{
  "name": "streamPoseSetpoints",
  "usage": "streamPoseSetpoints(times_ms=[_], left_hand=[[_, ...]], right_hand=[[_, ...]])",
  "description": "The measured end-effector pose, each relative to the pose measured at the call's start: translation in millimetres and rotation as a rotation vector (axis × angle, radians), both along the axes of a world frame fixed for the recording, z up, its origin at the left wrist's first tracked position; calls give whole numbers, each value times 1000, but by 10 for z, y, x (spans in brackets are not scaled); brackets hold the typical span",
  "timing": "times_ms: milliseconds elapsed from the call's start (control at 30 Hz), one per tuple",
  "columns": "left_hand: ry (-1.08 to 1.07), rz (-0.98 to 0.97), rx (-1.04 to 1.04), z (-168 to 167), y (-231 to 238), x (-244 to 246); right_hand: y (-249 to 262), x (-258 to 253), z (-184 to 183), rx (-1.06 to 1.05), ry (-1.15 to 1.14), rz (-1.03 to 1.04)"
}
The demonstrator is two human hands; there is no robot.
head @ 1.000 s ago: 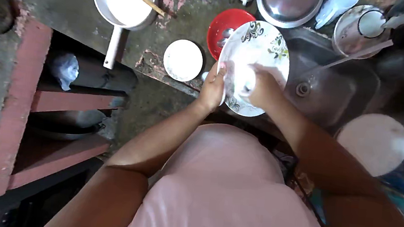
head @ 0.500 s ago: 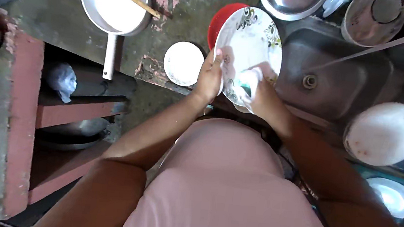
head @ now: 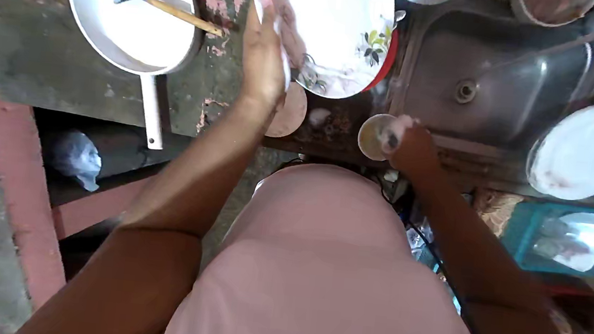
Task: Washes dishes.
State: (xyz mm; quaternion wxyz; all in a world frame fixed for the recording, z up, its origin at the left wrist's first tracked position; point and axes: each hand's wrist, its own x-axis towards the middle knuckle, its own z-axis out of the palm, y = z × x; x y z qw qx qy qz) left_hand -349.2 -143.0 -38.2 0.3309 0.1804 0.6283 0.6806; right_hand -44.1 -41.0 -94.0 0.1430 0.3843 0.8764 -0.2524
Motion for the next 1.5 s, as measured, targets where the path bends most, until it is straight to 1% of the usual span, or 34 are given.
streamPoseSetpoints(times_ms=[100, 200, 300, 333, 367, 433, 467, 500, 533, 600, 667, 733, 833, 867, 900, 967, 1000, 1033, 1133, 1167, 1200, 1233, 1267, 1300, 1367, 1433, 1500], left_hand=[[4, 1, -4, 10, -4, -151], [21, -21, -44, 33, -43, -156], [57, -38, -39, 50, -74, -104], [58, -45, -20, 47, -82, -100], [63, -49, -9, 49, -90, -96], [61, -54, 9, 39, -109, -83], [61, -58, 17, 34, -119, -62], [62, -62, 23, 39, -124, -23], [60, -67, 25, 49, -127, 35], [22, -77, 37, 42, -125, 186], [-59, -111, 50, 55, -126, 387], [-130, -130, 31, 4, -92, 604], [-197, -168, -6, -52, -38, 937], [-217, -152, -26, -55, -4, 1055], [-230, -155, -42, -57, 17, 1158], [-260, -155, -63, -38, 60, 1352], [-281, -144, -67, -29, 85, 1447], [-298, -133, -63, -27, 110, 1531], [-301, -112, -39, -38, 161, 1746], [-298, -102, -39, -37, 175, 1810], [-292, -92, -54, -23, 189, 1871], [-282, -80, -68, -8, 199, 1920], [-268, -63, -73, -4, 205, 1952], [-246, -44, -68, -2, 207, 1968], [-195, 18, -24, -38, 195, 1951], [-177, 83, 29, -91, 152, 1889], [-198, 88, 51, -109, 86, 1849]], right_hand=[[-233, -69, -208, 69, -57, 21], [-340, -98, -362, 122, -65, 30], [-351, -66, -347, 126, -73, -33], [-322, -25, -290, 140, -19, -83], [-275, 38, -209, 149, 95, -149], [-152, 196, -26, 129, 479, -304], [-74, 276, 47, 83, 654, -369], [18, 352, 107, -18, 814, -430], [111, 418, 139, -174, 975, -496], [279, 479, 228, -605, 1216, -591], [410, 465, 323, -1045, 1345, -700], [485, 398, 411, -1374, 1424, -865], [592, 261, 529, -1682, 1458, -975], [626, 220, 550, -1742, 1465, -980], [661, 182, 557, -1756, 1466, -957], [737, 121, 536, -1713, 1492, -847], [778, 90, 528, -1619, 1492, -764], [817, 49, 524, -1454, 1481, -671], [876, -93, 469, -759, 1421, -326], [836, -148, 504, -524, 1366, -251], [765, -196, 569, -356, 1283, -224], [694, -229, 593, -238, 1210, -190], [618, -242, 585, -157, 1126, -134], [533, -233, 586, -125, 1026, -68], [411, -134, 611, -136, 771, 85], [508, -12, 592, -132, 598, 230], [804, 38, 559, -150, 564, 190]])
